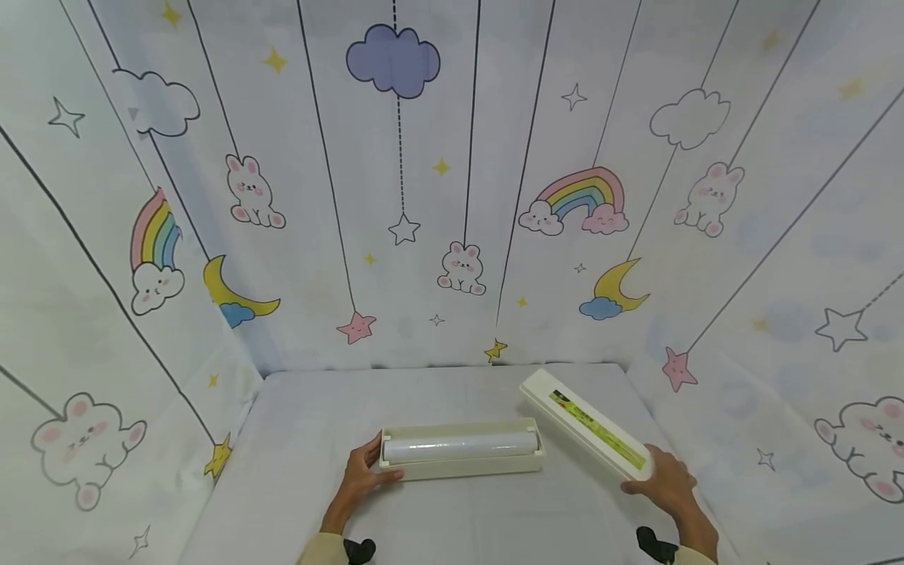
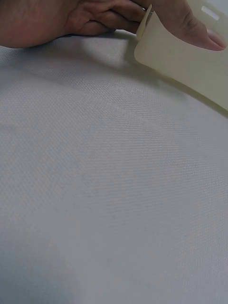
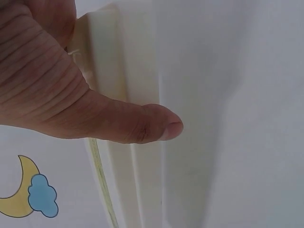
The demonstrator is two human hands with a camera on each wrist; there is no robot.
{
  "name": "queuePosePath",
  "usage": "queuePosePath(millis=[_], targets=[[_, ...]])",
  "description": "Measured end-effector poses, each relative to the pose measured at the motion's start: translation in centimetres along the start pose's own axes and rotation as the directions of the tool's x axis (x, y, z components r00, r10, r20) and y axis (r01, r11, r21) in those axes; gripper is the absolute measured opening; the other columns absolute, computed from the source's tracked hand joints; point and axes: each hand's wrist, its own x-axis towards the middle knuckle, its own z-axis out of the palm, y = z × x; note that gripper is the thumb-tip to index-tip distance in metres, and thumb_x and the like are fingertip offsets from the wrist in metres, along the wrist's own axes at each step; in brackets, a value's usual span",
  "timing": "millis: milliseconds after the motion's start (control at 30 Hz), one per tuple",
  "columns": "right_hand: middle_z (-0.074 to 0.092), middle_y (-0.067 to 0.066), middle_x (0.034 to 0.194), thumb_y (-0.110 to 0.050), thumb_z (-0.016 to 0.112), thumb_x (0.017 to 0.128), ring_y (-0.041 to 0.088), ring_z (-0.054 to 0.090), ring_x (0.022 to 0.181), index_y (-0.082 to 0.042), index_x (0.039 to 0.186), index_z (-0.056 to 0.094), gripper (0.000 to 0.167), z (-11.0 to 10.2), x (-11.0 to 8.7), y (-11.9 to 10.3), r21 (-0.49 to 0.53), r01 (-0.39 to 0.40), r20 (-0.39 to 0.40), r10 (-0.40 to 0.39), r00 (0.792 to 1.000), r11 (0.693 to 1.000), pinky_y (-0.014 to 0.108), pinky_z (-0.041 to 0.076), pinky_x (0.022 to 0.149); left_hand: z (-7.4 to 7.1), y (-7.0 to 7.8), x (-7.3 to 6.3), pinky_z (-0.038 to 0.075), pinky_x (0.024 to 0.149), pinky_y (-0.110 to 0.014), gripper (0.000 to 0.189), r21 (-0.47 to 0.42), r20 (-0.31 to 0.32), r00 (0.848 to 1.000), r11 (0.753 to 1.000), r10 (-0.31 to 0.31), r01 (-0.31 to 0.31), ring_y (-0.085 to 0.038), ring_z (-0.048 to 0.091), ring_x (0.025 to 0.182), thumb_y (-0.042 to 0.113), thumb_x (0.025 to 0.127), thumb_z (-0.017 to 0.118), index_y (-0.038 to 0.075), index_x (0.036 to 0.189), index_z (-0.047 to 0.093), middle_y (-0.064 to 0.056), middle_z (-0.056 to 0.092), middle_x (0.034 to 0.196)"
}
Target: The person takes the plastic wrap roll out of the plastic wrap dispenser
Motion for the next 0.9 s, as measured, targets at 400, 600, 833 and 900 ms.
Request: queuePosePath(millis=[400,600,833,900], targets=[[0.072,0.032,0.117,-0.029,0.104,0.063,0.039,0.061,0.095,0.014,0.138,0.055,0.100,0.7,0.0,1.2,0.019,-0.046,0.025,0.046,0.999,0.999,0.059,0.044,0.082,-0.1,-0.1,0.0,0.041,0.129,-0.025,0.105,-0.003,0.001,1.000,1.000,0.019,-0.019,-0.047,0.050,0.154,0.008,0.078,0.099,-0.008,0.163,0.040,-0.026,0.050,0.165],[0.072,0.032,0.116,-0.030,0.105,0.063,0.039,0.062,0.094,0.014,0.138,0.056,0.100,0.9,-0.2,1.4,0.021,-0.051,0.026,0.051,0.998,0.998,0.059,0.045,0.082,-0.3,-0.3,0.0,0.045,0.125,-0.021,0.104,0.012,0.005,0.998,0.997,0.070,-0.070,-0.051,0.052,0.150,0.011,0.077,0.100,-0.010,0.162,0.042,-0.030,0.052,0.162],[0.070,0.035,0.119,-0.028,0.105,0.062,0.042,0.061,0.095,0.016,0.139,0.054,0.102,1.1,-0.4,2.0,0.018,-0.074,0.033,0.073,0.997,0.997,0.059,0.045,0.083,-0.4,-0.9,0.1,0.041,0.117,-0.006,0.103,0.037,0.025,0.994,0.993,0.109,-0.110,-0.035,0.059,0.149,0.017,0.079,0.099,-0.012,0.161,0.042,-0.033,0.050,0.162],[0.069,0.037,0.122,-0.028,0.105,0.062,0.042,0.062,0.096,0.016,0.140,0.053,0.103,1.1,-0.5,2.1,0.015,-0.073,0.037,0.072,0.997,0.997,0.059,0.045,0.082,-0.4,-0.8,0.1,0.043,0.119,-0.010,0.103,0.042,0.025,0.993,0.993,0.113,-0.114,-0.037,0.059,0.149,0.017,0.079,0.099,-0.012,0.160,0.042,-0.033,0.050,0.161]])
